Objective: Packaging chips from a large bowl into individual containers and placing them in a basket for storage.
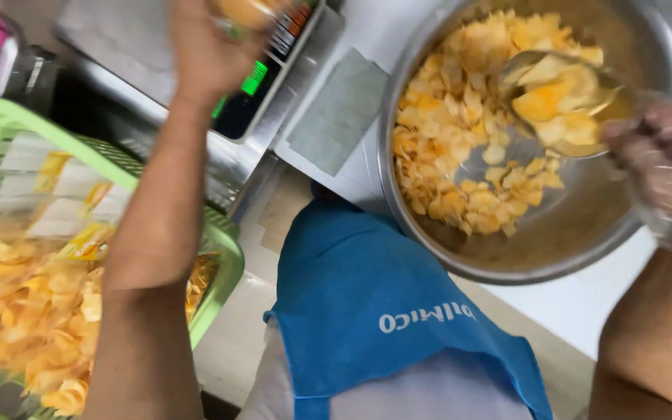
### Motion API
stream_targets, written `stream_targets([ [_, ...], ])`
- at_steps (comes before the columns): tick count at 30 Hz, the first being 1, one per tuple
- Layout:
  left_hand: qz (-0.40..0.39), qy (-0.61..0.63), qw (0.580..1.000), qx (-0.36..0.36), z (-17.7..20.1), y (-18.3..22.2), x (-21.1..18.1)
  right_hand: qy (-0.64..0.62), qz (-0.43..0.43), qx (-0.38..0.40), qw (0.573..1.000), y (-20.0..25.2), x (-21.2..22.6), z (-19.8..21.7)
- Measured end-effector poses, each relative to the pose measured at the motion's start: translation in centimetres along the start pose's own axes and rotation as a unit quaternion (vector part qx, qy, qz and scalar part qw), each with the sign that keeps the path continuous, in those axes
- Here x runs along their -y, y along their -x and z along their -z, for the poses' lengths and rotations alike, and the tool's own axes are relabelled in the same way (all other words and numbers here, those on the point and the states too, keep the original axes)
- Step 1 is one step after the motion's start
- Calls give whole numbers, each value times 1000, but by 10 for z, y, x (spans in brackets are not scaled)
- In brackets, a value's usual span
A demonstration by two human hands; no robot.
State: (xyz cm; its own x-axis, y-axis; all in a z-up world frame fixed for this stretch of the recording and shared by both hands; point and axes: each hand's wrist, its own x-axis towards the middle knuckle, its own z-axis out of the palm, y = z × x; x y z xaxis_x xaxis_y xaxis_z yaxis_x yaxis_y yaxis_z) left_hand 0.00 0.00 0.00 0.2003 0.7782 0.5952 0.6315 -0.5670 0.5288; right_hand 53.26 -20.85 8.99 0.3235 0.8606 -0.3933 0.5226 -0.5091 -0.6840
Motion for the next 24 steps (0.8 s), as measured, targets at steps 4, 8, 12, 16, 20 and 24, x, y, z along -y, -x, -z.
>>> stream_targets([
  [4,-65,80,988,112,-29,-6,-61,64,268,63,959,-2,114,11],
  [8,-67,142,975,160,-55,2,-92,416,372,14,830,22,213,-11],
  [12,-81,162,975,132,-71,12,-101,143,12,93,985,-31,168,-29],
  [16,-13,220,962,162,-73,16,-109,353,416,-60,836,-76,98,9],
  [20,19,272,944,187,-76,13,-117,247,471,-49,845,-28,144,4],
  [24,22,305,933,187,-84,10,-127,-30,454,94,885,-69,95,19],
])
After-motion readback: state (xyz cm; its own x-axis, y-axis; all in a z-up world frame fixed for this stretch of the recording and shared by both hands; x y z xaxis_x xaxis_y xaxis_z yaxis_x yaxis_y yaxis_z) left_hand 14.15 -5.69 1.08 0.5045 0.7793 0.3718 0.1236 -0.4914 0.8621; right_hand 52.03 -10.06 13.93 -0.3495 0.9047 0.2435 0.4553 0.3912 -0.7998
